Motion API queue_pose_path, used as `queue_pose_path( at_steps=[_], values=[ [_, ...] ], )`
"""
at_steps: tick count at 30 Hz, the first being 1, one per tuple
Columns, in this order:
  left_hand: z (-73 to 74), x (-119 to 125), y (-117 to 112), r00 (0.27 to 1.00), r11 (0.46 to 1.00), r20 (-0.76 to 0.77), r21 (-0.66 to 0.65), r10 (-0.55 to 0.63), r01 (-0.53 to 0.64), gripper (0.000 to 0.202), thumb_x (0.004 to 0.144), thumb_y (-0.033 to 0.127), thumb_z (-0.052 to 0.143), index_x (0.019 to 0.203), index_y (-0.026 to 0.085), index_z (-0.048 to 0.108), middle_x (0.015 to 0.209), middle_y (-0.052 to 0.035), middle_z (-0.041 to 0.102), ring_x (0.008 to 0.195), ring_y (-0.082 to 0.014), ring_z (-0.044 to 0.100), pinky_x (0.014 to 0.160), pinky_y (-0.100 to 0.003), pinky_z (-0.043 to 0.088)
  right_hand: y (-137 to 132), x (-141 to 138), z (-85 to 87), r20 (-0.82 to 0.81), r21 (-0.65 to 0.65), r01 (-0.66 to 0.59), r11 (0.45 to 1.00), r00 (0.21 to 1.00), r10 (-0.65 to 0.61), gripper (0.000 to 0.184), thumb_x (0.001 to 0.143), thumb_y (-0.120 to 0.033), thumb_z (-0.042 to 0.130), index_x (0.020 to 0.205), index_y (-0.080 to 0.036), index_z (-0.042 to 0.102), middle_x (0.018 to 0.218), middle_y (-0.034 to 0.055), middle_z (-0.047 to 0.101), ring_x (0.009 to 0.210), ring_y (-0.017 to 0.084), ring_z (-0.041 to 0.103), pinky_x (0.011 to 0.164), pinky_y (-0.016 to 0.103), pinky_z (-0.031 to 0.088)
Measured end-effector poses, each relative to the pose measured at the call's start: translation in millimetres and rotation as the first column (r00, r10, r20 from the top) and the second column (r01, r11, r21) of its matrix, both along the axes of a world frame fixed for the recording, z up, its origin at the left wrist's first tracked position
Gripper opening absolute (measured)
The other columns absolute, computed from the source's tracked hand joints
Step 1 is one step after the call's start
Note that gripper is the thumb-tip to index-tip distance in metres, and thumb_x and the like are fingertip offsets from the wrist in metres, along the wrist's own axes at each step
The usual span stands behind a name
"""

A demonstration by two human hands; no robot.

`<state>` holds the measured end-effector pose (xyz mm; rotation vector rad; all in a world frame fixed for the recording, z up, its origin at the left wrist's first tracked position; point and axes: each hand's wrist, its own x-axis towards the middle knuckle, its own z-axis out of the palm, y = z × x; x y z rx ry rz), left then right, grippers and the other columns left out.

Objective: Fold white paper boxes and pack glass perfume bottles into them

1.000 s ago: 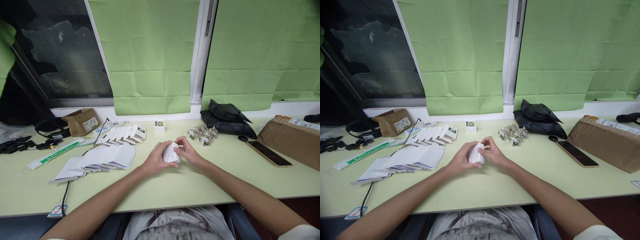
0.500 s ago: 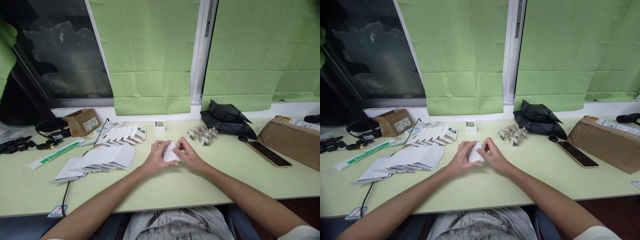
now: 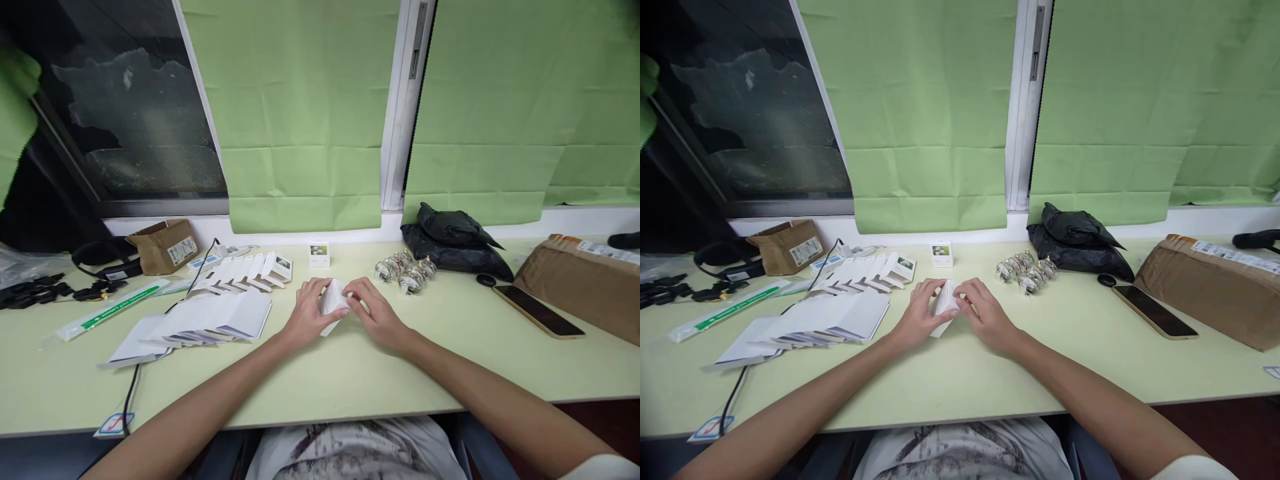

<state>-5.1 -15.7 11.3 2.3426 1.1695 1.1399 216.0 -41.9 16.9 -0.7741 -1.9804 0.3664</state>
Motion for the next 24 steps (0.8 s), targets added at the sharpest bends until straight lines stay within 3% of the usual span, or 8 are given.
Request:
queue_pose_path(
  at_steps=[9, 14, 18, 24],
  values=[
    [-2.5, -4.0, 5.5, 0.985, 0.988, 0.117, -0.076, -0.124, 0.134, 0.062, 0.095, 0.052, 0.07, 0.148, 0.029, 0.049, 0.136, -0.0091, 0.057, 0.108, -0.0232, 0.059, 0.098, -0.041, 0.052, 4.1, 2.6, -5.4, 0.06, 0.106, 0.014, 0.994, 0.998, -0.021, 0.045, 0.108, -0.015, 0.038, 0.141, -0.035, 0.058, 0.137, 0.0087, 0.056, 0.131, 0.025, 0.054, 0.111, 0.047, 0.049],
    [0.7, -1.7, 3.3, 0.968, 0.966, 0.148, -0.131, -0.203, 0.223, 0.058, 0.101, 0.049, 0.06, 0.153, 0.029, 0.043, 0.149, -0.0104, 0.055, 0.122, -0.0261, 0.061, 0.106, -0.045, 0.052, 1.9, 0.2, -3.3, 0.04, 0.099, 0.067, 0.993, 0.997, -0.071, 0.039, 0.108, -0.02, 0.042, 0.138, -0.036, 0.061, 0.136, 0.0097, 0.054, 0.132, 0.027, 0.052, 0.112, 0.052, 0.048],
    [5.7, -1.5, -1.6, 0.954, 0.952, 0.173, -0.148, -0.243, 0.269, 0.05, 0.105, 0.048, 0.053, 0.151, 0.03, 0.042, 0.15, -0.0096, 0.056, 0.12, -0.0245, 0.065, 0.104, -0.043, 0.056, 3.5, -1.0, -2.9, -0.007, 0.036, 0.145, 0.989, 0.989, -0.145, 0.033, 0.105, -0.026, 0.052, 0.137, -0.033, 0.059, 0.136, 0.011, 0.053, 0.134, 0.03, 0.051, 0.115, 0.054, 0.045],
    [5.9, -3.6, -4.6, 0.966, 0.964, 0.117, -0.107, -0.23, 0.243, 0.04, 0.108, 0.047, 0.044, 0.143, 0.027, 0.045, 0.135, -0.0104, 0.065, 0.107, -0.0228, 0.069, 0.09, -0.038, 0.059, 11.3, 0.8, -10.4, -0.066, -0.13, 0.107, 0.986, 0.991, -0.117, 0.039, 0.105, -0.033, 0.052, 0.144, -0.031, 0.05, 0.141, 0.009, 0.057, 0.13, 0.026, 0.057, 0.111, 0.048, 0.049]
  ],
)
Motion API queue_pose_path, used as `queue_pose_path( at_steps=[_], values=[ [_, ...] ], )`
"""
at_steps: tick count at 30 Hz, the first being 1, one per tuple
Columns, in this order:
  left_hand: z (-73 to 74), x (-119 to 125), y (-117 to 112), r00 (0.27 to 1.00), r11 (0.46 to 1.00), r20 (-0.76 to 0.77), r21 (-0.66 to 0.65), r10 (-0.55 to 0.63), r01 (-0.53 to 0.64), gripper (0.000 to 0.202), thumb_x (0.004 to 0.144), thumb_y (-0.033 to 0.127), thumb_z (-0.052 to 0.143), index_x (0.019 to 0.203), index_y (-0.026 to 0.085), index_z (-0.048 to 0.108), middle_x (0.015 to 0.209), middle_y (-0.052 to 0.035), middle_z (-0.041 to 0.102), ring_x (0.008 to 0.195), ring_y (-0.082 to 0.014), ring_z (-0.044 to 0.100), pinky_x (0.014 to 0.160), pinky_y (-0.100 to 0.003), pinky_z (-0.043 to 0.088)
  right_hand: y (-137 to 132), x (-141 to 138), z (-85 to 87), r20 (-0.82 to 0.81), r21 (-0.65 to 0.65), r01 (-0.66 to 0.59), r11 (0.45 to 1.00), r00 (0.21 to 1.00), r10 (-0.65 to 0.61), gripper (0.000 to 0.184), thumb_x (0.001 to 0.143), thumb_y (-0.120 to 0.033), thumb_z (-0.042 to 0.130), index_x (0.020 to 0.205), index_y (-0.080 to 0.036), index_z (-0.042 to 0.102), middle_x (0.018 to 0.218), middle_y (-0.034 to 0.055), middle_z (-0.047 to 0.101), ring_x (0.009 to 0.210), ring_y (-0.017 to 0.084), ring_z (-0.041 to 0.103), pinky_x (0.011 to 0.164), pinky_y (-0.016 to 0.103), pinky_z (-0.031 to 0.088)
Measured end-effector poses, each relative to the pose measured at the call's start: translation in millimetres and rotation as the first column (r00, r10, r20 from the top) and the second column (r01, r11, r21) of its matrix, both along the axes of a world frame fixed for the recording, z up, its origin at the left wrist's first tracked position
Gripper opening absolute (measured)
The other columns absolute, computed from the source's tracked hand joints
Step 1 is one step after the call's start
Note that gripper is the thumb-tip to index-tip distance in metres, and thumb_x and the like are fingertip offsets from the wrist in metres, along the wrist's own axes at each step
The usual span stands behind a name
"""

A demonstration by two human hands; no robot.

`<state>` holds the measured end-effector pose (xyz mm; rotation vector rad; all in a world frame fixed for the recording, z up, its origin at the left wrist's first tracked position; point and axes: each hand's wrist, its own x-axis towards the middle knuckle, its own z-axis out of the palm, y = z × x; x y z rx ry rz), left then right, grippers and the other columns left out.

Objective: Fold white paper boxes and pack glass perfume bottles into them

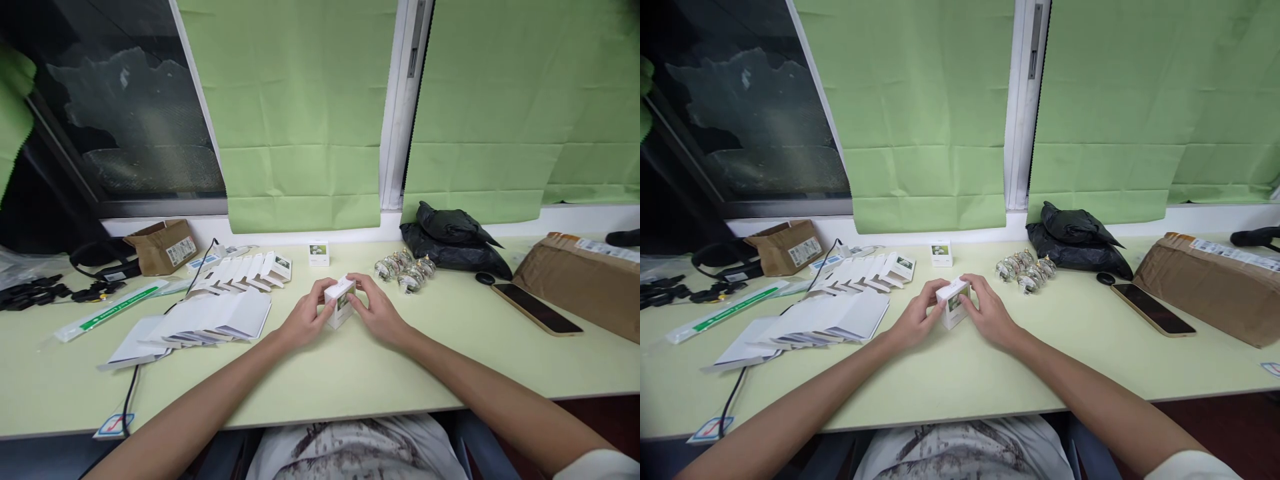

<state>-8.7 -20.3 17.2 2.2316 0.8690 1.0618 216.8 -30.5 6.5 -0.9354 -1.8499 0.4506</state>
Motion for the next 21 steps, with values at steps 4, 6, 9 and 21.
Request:
queue_pose_path(
  at_steps=[4, 6, 9, 21],
  values=[
    [2.3, 0.8, -0.2, 1.0, 0.999, -0.019, 0.041, 0.002, -0.002, 0.041, 0.11, 0.045, 0.04, 0.145, 0.026, 0.045, 0.136, -0.0119, 0.064, 0.111, -0.0241, 0.067, 0.092, -0.039, 0.058, 1.0, 1.5, -1.0, -0.024, -0.043, -0.006, 0.999, 1.0, 0.005, 0.034, 0.105, -0.035, 0.053, 0.139, -0.03, 0.051, 0.134, 0.0077, 0.062, 0.122, 0.025, 0.061, 0.106, 0.046, 0.052],
    [5.1, 1.6, -0.1, 1.0, 0.995, -0.017, 0.104, 0.008, -0.006, 0.04, 0.111, 0.043, 0.037, 0.145, 0.025, 0.049, 0.142, -0.0127, 0.06, 0.122, -0.0257, 0.063, 0.101, -0.042, 0.054, 1.2, 1.9, 0.0, -0.032, -0.003, 0.01, 1.0, 0.999, -0.01, 0.032, 0.104, -0.035, 0.055, 0.135, -0.029, 0.053, 0.132, 0.0077, 0.061, 0.122, 0.025, 0.06, 0.106, 0.045, 0.052],
    [7.7, 1.5, 2.4, 0.999, 0.979, -0.008, 0.202, 0.038, -0.035, 0.038, 0.111, 0.038, 0.035, 0.14, 0.025, 0.056, 0.144, -0.0126, 0.056, 0.137, -0.0262, 0.053, 0.116, -0.045, 0.044, 2.2, 2.1, 1.3, -0.023, 0.044, 0.025, 0.999, 0.999, -0.024, 0.029, 0.104, -0.035, 0.057, 0.132, -0.028, 0.055, 0.127, 0.0082, 0.059, 0.121, 0.025, 0.058, 0.105, 0.045, 0.052],
    [1.6, -1.7, 11.4, 0.991, 0.965, 0.036, 0.227, 0.125, -0.13, 0.03, 0.105, 0.039, 0.056, 0.133, 0.027, 0.059, 0.133, -0.0099, 0.059, 0.122, -0.0233, 0.059, 0.102, -0.04, 0.052, 4.2, 5.2, 2.2, 0.006, 0.046, 0.02, 0.999, 1.0, -0.02, 0.025, 0.105, -0.039, 0.055, 0.128, -0.029, 0.06, 0.124, 0.0085, 0.059, 0.117, 0.026, 0.058, 0.1, 0.047, 0.053]
  ],
)
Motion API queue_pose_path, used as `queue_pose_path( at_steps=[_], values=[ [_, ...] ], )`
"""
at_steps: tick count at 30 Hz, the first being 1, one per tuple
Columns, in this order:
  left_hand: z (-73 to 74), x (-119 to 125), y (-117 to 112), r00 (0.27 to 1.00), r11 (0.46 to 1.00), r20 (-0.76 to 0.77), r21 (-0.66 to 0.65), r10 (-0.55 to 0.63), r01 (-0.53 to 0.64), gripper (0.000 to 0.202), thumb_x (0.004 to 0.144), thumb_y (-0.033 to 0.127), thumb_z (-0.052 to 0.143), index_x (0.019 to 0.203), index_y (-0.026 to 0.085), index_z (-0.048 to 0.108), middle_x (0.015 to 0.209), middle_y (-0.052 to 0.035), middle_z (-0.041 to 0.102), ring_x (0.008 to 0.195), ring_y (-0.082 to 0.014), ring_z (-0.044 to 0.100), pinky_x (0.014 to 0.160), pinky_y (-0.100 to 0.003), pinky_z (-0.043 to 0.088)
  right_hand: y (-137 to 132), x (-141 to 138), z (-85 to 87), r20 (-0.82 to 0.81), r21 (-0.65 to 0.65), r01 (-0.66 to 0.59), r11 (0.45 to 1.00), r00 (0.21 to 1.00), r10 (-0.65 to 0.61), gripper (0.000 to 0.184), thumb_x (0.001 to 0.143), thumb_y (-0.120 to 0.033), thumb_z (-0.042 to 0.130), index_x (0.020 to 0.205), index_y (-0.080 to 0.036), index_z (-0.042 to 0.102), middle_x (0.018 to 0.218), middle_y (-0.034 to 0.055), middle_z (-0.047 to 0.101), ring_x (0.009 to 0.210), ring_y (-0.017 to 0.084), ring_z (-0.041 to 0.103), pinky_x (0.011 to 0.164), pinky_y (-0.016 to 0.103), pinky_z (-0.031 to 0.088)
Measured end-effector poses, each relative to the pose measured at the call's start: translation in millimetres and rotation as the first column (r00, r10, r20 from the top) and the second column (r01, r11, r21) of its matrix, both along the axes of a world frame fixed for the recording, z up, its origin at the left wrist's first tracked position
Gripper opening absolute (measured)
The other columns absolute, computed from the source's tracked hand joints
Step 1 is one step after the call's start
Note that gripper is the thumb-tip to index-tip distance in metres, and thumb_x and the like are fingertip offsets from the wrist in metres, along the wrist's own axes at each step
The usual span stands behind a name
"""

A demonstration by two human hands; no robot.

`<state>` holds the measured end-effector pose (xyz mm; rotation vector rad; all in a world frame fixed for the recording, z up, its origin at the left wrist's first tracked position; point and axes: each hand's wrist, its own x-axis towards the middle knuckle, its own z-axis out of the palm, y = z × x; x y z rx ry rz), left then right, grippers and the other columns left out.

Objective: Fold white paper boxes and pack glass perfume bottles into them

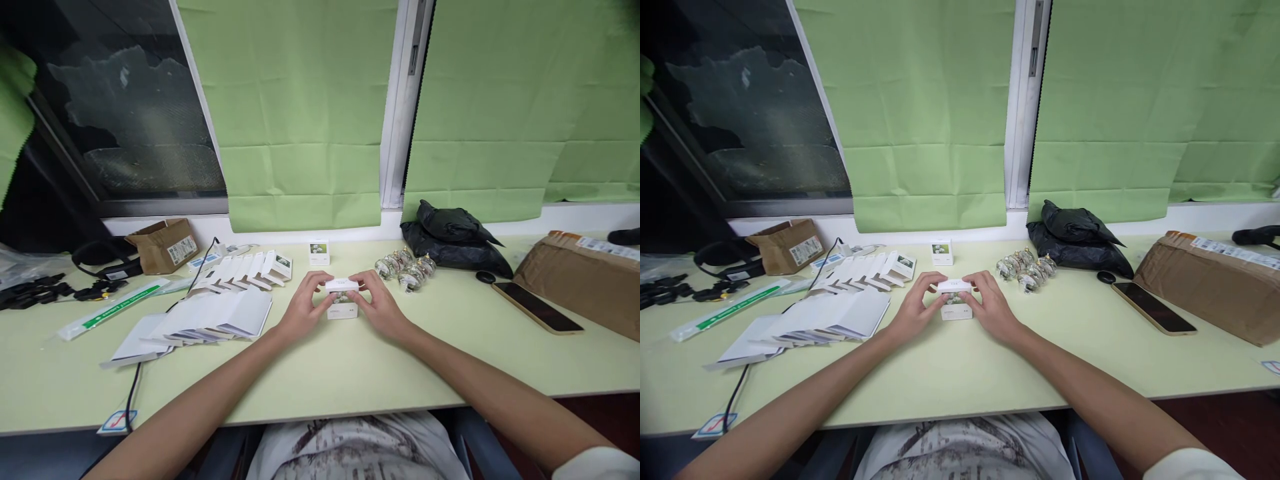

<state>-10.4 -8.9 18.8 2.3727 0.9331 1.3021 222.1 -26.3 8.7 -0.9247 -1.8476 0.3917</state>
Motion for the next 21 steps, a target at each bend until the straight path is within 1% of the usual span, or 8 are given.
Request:
queue_pose_path(
  at_steps=[3, 9, 16, 21],
  values=[
    [-0.7, -0.3, 0.9, 1.0, 1.0, -0.002, 0.0, -0.005, 0.005, 0.031, 0.103, 0.04, 0.06, 0.132, 0.027, 0.059, 0.134, -0.0099, 0.059, 0.125, -0.0238, 0.058, 0.104, -0.041, 0.051, 1.8, 0.7, -1.1, 0.001, 0.006, -0.004, 1.0, 1.0, 0.004, 0.024, 0.105, -0.039, 0.055, 0.126, -0.029, 0.061, 0.123, 0.0084, 0.059, 0.117, 0.026, 0.057, 0.1, 0.047, 0.053],
    [-1.7, -1.7, 3.1, 1.0, 1.0, -0.024, 0.002, 0.006, -0.006, 0.027, 0.105, 0.039, 0.058, 0.129, 0.027, 0.062, 0.134, -0.0092, 0.058, 0.13, -0.0238, 0.056, 0.104, -0.04, 0.051, 1.6, 1.2, -0.4, -0.002, -0.006, -0.014, 1.0, 1.0, 0.014, 0.021, 0.106, -0.037, 0.054, 0.122, -0.028, 0.062, 0.122, 0.0086, 0.059, 0.118, 0.025, 0.058, 0.101, 0.047, 0.053],
    [0.5, -1.6, 1.9, 0.999, 1.0, -0.039, 0.014, 0.015, -0.014, 0.025, 0.107, 0.038, 0.053, 0.127, 0.027, 0.065, 0.132, -0.0089, 0.059, 0.128, -0.0238, 0.058, 0.105, -0.041, 0.051, -0.3, -0.2, -0.5, -0.019, -0.029, -0.028, 0.999, 0.999, 0.027, 0.021, 0.106, -0.038, 0.052, 0.121, -0.027, 0.061, 0.127, 0.0097, 0.063, 0.116, 0.027, 0.061, 0.093, 0.045, 0.055],
    [1.9, -1.4, 0.2, 0.999, 1.0, -0.035, 0.0, -0.002, 0.002, 0.025, 0.107, 0.039, 0.053, 0.125, 0.027, 0.066, 0.134, -0.0088, 0.06, 0.128, -0.0244, 0.058, 0.103, -0.04, 0.053, 2.3, 0.0, -2.1, -0.008, -0.002, -0.03, 1.0, 1.0, 0.03, 0.02, 0.106, -0.038, 0.052, 0.118, -0.027, 0.063, 0.123, 0.0089, 0.065, 0.117, 0.027, 0.061, 0.095, 0.043, 0.052]
  ],
)
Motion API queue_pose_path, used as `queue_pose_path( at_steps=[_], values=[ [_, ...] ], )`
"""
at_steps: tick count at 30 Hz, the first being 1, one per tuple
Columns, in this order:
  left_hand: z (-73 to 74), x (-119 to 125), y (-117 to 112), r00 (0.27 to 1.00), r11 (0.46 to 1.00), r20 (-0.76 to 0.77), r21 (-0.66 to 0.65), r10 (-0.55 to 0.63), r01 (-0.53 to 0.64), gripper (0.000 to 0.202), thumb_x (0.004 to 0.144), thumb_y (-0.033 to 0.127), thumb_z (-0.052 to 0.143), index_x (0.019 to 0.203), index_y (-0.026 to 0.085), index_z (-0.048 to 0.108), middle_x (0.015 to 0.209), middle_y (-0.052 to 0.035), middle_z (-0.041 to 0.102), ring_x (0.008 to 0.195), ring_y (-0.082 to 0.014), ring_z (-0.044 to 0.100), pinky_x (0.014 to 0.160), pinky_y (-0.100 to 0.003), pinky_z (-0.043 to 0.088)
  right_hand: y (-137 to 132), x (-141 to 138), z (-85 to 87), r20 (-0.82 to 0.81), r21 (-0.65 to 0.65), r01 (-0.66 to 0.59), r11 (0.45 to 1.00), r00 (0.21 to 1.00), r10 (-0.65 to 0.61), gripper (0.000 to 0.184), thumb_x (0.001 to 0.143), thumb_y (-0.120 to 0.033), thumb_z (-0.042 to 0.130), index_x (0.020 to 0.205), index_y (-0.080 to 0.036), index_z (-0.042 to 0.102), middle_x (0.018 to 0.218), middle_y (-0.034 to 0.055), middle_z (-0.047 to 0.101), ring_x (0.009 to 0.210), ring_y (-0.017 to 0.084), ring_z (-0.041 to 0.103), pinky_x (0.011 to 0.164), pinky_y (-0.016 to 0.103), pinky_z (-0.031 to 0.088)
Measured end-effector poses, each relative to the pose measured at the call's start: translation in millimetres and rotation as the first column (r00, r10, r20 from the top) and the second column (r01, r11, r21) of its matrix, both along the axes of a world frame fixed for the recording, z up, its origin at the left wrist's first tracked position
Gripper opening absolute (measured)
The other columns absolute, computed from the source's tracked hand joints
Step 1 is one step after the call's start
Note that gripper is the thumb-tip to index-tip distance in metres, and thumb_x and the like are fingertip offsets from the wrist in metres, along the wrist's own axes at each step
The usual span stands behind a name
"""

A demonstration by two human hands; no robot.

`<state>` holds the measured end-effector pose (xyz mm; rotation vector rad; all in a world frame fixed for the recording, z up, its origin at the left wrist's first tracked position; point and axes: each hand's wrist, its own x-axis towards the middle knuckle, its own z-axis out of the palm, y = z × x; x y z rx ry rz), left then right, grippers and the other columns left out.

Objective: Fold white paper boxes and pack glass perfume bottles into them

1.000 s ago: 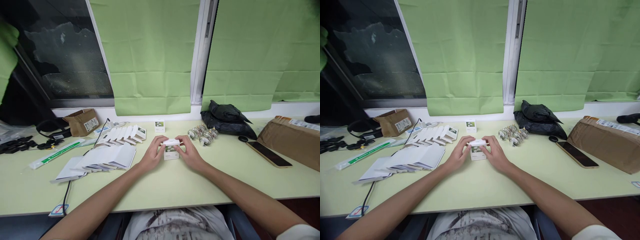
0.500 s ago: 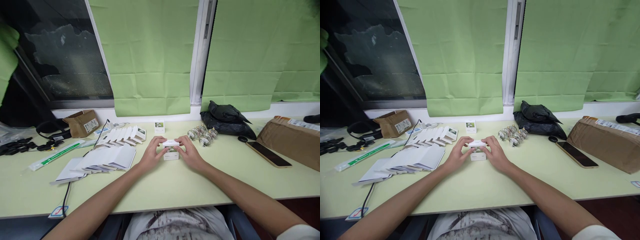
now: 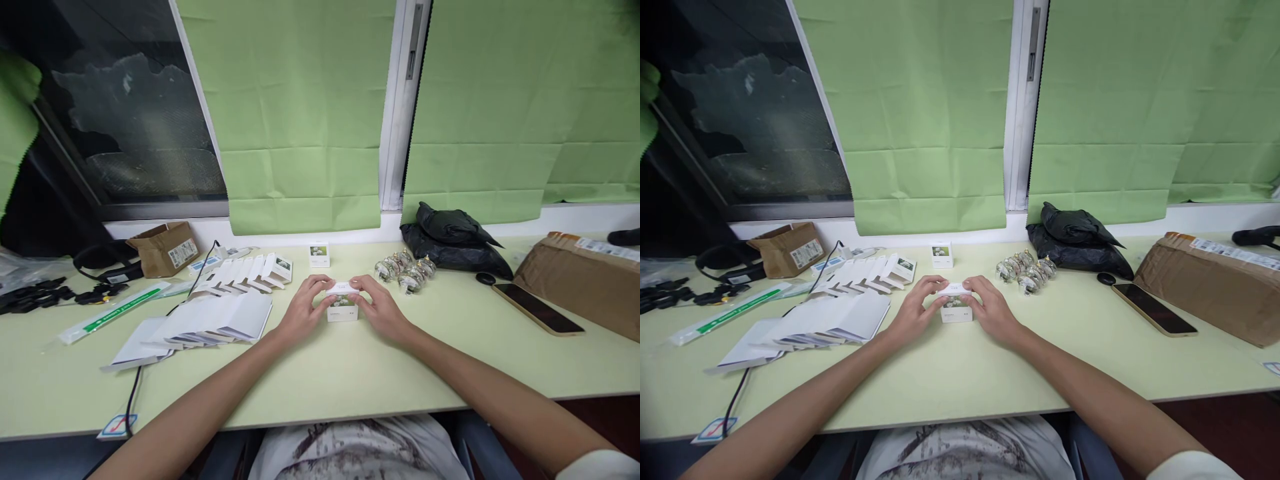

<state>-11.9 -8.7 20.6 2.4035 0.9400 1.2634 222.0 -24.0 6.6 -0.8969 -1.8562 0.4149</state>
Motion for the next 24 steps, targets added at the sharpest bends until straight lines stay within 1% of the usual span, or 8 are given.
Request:
queue_pose_path(
  at_steps=[2, 4, 7, 9, 11, 16, 21, 24],
  values=[
    [0.0, -0.4, -0.1, 1.0, 1.0, 0.002, 0.004, -0.006, 0.006, 0.025, 0.107, 0.038, 0.053, 0.125, 0.027, 0.066, 0.134, -0.0088, 0.06, 0.128, -0.0243, 0.058, 0.105, -0.041, 0.052, 0.0, 0.0, 0.7, 0.002, 0.01, -0.001, 1.0, 1.0, 0.001, 0.019, 0.106, -0.038, 0.052, 0.117, -0.028, 0.064, 0.122, 0.0083, 0.065, 0.117, 0.027, 0.062, 0.096, 0.043, 0.051],
    [0.1, -0.9, -0.3, 1.0, 1.0, -0.002, 0.002, -0.008, 0.008, 0.025, 0.107, 0.038, 0.054, 0.125, 0.027, 0.066, 0.135, -0.009, 0.059, 0.128, -0.0245, 0.058, 0.103, -0.041, 0.053, -1.1, 0.1, 2.4, 0.003, 0.019, -0.009, 1.0, 1.0, 0.009, 0.018, 0.107, -0.037, 0.051, 0.115, -0.028, 0.065, 0.123, 0.008, 0.065, 0.117, 0.026, 0.061, 0.097, 0.042, 0.051],
    [0.6, -1.4, -1.4, 1.0, 1.0, -0.012, -0.012, -0.003, 0.002, 0.025, 0.106, 0.039, 0.054, 0.124, 0.028, 0.067, 0.138, -0.0095, 0.057, 0.129, -0.026, 0.057, 0.088, -0.036, 0.059, -3.9, 0.4, 5.9, 0.001, 0.032, -0.026, 0.999, 1.0, 0.026, 0.019, 0.108, -0.036, 0.05, 0.111, -0.027, 0.066, 0.129, 0.009, 0.063, 0.121, 0.027, 0.061, 0.098, 0.043, 0.052],
    [1.1, -1.2, -2.6, 1.0, 1.0, -0.016, -0.026, 0.002, -0.003, 0.027, 0.106, 0.04, 0.053, 0.126, 0.028, 0.068, 0.139, -0.0099, 0.055, 0.128, -0.0267, 0.057, 0.077, -0.032, 0.059, -5.3, 0.6, 7.4, -0.008, 0.047, -0.031, 0.998, 0.999, 0.032, 0.02, 0.108, -0.037, 0.05, 0.109, -0.027, 0.067, 0.132, 0.01, 0.06, 0.124, 0.027, 0.06, 0.099, 0.044, 0.052],
    [1.3, -0.7, -4.0, 1.0, 0.999, -0.02, -0.038, 0.006, -0.007, 0.027, 0.107, 0.04, 0.052, 0.126, 0.028, 0.068, 0.14, -0.01, 0.055, 0.126, -0.0267, 0.058, 0.074, -0.031, 0.058, -5.7, 0.6, 7.7, -0.012, 0.064, -0.035, 0.997, 0.999, 0.035, 0.021, 0.108, -0.037, 0.05, 0.109, -0.027, 0.068, 0.132, 0.0105, 0.06, 0.123, 0.027, 0.06, 0.1, 0.044, 0.052],
    [0.3, 0.2, -5.1, 1.0, 1.0, -0.008, -0.016, -0.012, 0.012, 0.024, 0.107, 0.036, 0.053, 0.123, 0.028, 0.068, 0.139, -0.0092, 0.056, 0.121, -0.0246, 0.06, 0.082, -0.034, 0.058, -5.2, 0.1, 5.7, 0.0, 0.104, -0.043, 0.994, 0.999, 0.043, 0.019, 0.107, -0.033, 0.05, 0.105, -0.027, 0.068, 0.13, 0.0102, 0.061, 0.117, 0.026, 0.063, 0.1, 0.043, 0.053],
    [-2.4, 0.5, -4.0, 0.999, 0.997, 0.021, 0.064, -0.035, 0.034, 0.02, 0.106, 0.03, 0.055, 0.119, 0.027, 0.069, 0.138, -0.0087, 0.056, 0.121, -0.0228, 0.061, 0.1, -0.039, 0.055, -5.9, -0.6, 5.2, 0.005, 0.158, -0.058, 0.986, 0.998, 0.058, 0.019, 0.108, -0.03, 0.05, 0.105, -0.025, 0.068, 0.129, 0.0108, 0.061, 0.117, 0.024, 0.062, 0.099, 0.041, 0.053],
    [-3.3, 0.7, -4.6, 0.998, 0.997, 0.033, 0.066, -0.047, 0.045, 0.018, 0.106, 0.029, 0.055, 0.116, 0.026, 0.07, 0.138, -0.0091, 0.056, 0.119, -0.0226, 0.061, 0.094, -0.037, 0.057, -6.1, -1.0, 5.2, -0.002, 0.178, -0.073, 0.981, 0.997, 0.074, 0.018, 0.107, -0.027, 0.051, 0.105, -0.024, 0.068, 0.127, 0.0108, 0.061, 0.116, 0.024, 0.063, 0.096, 0.039, 0.053]
  ],
)
